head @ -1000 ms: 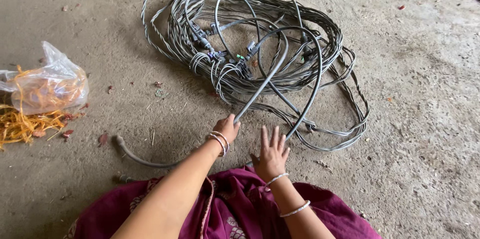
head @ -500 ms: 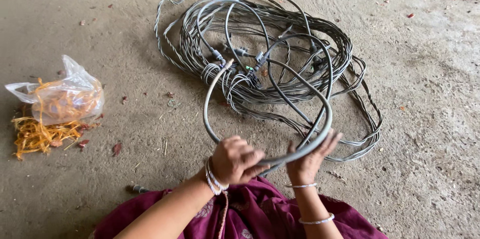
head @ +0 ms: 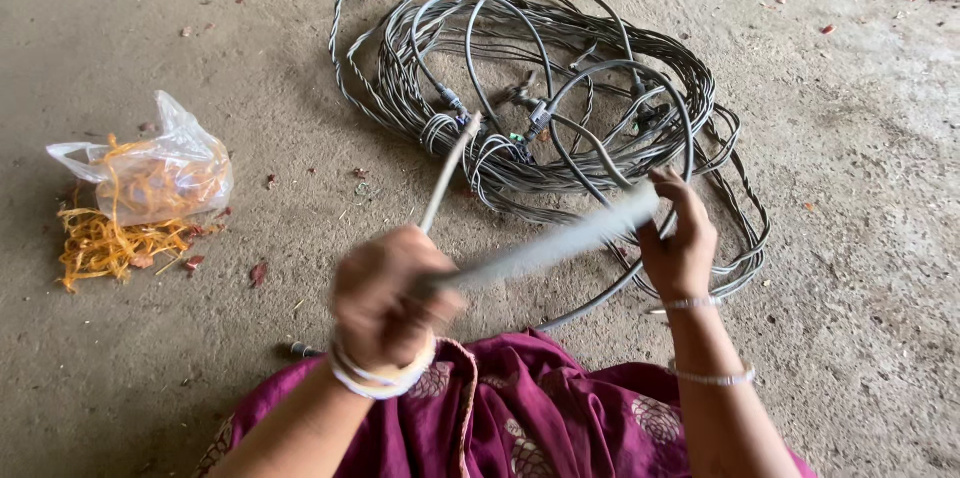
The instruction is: The person sits on the floor and coils sections of a long gray cable, then ties each coil with an orange string. The person repeats this process for multiple sections of the cable.
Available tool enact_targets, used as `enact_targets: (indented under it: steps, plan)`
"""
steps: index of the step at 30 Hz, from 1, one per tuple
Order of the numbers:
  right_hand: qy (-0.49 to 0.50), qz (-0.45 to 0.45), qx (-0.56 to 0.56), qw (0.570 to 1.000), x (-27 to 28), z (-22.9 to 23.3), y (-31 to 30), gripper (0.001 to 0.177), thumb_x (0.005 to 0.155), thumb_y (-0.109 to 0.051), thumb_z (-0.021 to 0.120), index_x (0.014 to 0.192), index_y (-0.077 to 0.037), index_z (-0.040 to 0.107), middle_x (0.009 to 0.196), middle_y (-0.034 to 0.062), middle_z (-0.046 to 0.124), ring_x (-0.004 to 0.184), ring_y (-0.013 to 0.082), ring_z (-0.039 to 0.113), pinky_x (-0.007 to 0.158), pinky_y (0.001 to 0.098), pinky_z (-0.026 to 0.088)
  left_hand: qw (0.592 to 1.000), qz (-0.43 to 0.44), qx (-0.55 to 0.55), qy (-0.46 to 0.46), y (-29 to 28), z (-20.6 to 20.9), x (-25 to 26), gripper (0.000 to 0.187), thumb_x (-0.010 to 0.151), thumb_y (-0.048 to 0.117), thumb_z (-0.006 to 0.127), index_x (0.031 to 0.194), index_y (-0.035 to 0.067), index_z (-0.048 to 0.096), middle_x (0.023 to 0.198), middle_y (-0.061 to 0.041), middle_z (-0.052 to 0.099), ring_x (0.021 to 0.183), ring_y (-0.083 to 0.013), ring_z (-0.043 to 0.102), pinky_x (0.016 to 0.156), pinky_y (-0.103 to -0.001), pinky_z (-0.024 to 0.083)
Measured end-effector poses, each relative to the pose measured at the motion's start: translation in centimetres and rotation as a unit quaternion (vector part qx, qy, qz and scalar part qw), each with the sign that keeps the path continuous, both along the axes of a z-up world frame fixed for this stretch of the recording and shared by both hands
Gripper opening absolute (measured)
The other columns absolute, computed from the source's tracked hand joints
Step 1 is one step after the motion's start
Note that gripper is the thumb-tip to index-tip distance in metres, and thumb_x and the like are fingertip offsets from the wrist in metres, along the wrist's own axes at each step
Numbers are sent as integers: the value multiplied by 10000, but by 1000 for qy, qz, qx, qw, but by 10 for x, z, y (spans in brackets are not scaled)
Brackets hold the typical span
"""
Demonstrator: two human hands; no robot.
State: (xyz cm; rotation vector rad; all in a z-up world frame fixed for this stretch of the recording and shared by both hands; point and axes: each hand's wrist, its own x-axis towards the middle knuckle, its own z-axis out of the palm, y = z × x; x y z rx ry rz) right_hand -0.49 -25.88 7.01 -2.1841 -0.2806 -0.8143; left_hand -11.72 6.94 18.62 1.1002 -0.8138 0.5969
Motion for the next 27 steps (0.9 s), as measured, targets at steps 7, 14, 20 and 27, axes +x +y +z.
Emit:
enact_targets:
  steps: [7,14,20,27]
  plan:
    - [-4,-4,10,1000,21,49,56,903,794,-115,870,1480,41,304,1463,301,390,1307,406,451,1027,487,476,968,37,-242,52,59,40,3,436,1059,547,516,952,126,546,547,60,229,460,-69,165,495,-269,222]
    - [279,94,329,897,1,17,119,640,1022,-493,506,1443,-11,535,1151,267,620,879,359,598,771,560,533,868,-150,-468,65,106,-24,53,508,1149,558,450,932,142,646,512,125,274,402,17,232,372,-167,231]
    - [312,127,792,509,-35,52,147,802,965,-666,143,1299,-34,504,1018,149,680,867,258,674,799,353,583,683,-95,-653,313,86,-145,64,411,989,552,576,831,188,683,487,104,345,379,-12,286,341,-183,278]
    - [258,82,786,556,-13,-57,83,490,1078,-542,345,870,-124,493,569,-46,346,472,104,299,439,274,306,624,157,-425,637,90,-274,83,391,962,253,759,1097,83,433,820,-41,514,713,-187,520,671,-355,464]
